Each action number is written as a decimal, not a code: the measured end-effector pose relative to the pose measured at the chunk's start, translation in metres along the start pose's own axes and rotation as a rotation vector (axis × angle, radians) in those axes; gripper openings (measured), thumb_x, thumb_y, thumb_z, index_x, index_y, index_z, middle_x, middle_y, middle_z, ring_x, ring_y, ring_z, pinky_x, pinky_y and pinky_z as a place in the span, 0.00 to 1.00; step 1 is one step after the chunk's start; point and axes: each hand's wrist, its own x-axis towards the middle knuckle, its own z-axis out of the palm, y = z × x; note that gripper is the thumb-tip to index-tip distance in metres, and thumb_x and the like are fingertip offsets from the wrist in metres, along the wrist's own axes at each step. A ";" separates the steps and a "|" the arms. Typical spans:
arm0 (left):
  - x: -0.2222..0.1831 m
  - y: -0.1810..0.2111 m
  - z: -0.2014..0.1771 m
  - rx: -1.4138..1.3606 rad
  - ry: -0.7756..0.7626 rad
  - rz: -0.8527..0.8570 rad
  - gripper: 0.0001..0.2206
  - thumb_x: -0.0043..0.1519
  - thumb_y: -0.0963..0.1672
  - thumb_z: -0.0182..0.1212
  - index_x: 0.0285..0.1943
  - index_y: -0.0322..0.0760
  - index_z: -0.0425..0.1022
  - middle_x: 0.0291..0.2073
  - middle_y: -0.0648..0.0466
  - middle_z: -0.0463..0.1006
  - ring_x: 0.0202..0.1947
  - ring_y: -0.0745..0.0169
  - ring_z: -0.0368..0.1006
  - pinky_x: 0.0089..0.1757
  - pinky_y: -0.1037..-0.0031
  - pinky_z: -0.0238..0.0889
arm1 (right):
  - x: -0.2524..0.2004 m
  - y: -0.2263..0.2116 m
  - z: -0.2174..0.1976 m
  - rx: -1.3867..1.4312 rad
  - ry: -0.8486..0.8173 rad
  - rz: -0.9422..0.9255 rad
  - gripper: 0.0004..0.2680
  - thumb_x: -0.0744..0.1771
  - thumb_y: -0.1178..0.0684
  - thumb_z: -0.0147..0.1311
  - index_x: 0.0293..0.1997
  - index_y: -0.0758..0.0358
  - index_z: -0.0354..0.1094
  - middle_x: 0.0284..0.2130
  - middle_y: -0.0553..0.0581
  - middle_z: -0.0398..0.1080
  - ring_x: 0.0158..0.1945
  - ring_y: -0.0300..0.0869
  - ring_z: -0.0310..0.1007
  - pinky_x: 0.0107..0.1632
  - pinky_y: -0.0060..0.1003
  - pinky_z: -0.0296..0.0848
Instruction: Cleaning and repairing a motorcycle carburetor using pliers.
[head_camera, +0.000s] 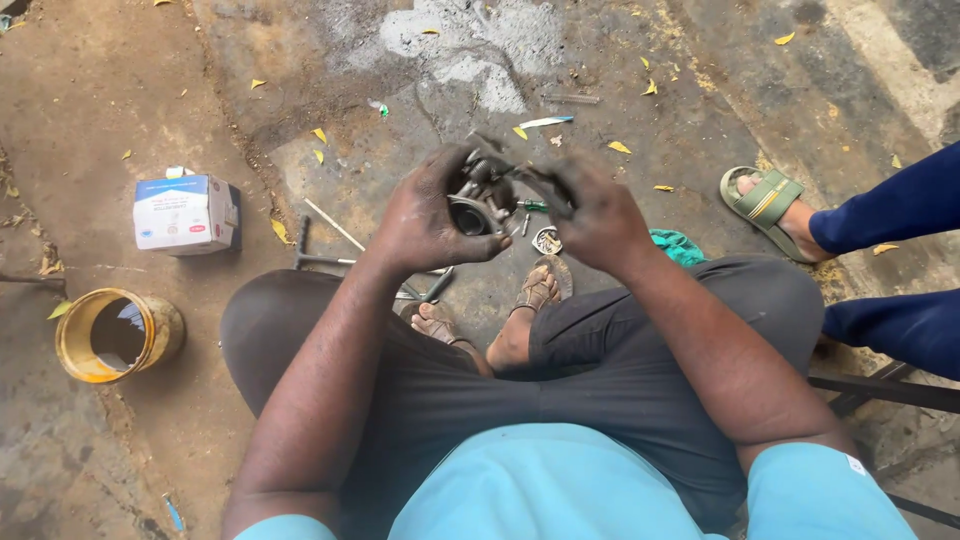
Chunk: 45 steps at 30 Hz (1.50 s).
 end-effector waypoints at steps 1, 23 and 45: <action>0.000 0.001 -0.001 0.003 -0.013 -0.024 0.43 0.40 0.56 0.81 0.64 0.35 0.71 0.52 0.46 0.78 0.54 0.51 0.78 0.54 0.63 0.71 | -0.001 0.001 0.000 -0.069 0.030 -0.108 0.13 0.66 0.57 0.57 0.57 0.64 0.68 0.44 0.65 0.72 0.42 0.55 0.76 0.45 0.47 0.75; 0.003 -0.036 -0.029 -0.179 0.062 -0.042 0.40 0.45 0.54 0.83 0.62 0.30 0.71 0.52 0.48 0.81 0.55 0.58 0.77 0.57 0.67 0.70 | -0.005 0.006 -0.018 1.007 -0.592 0.461 0.14 0.62 0.68 0.47 0.53 0.74 0.66 0.55 0.69 0.72 0.53 0.53 0.79 0.52 0.43 0.80; 0.002 -0.039 -0.038 -0.115 -0.132 -0.145 0.45 0.42 0.54 0.81 0.69 0.31 0.69 0.57 0.45 0.79 0.57 0.57 0.75 0.56 0.67 0.70 | -0.003 -0.008 -0.022 1.300 -0.762 0.625 0.17 0.67 0.62 0.51 0.63 0.78 0.62 0.60 0.74 0.66 0.60 0.68 0.73 0.57 0.57 0.77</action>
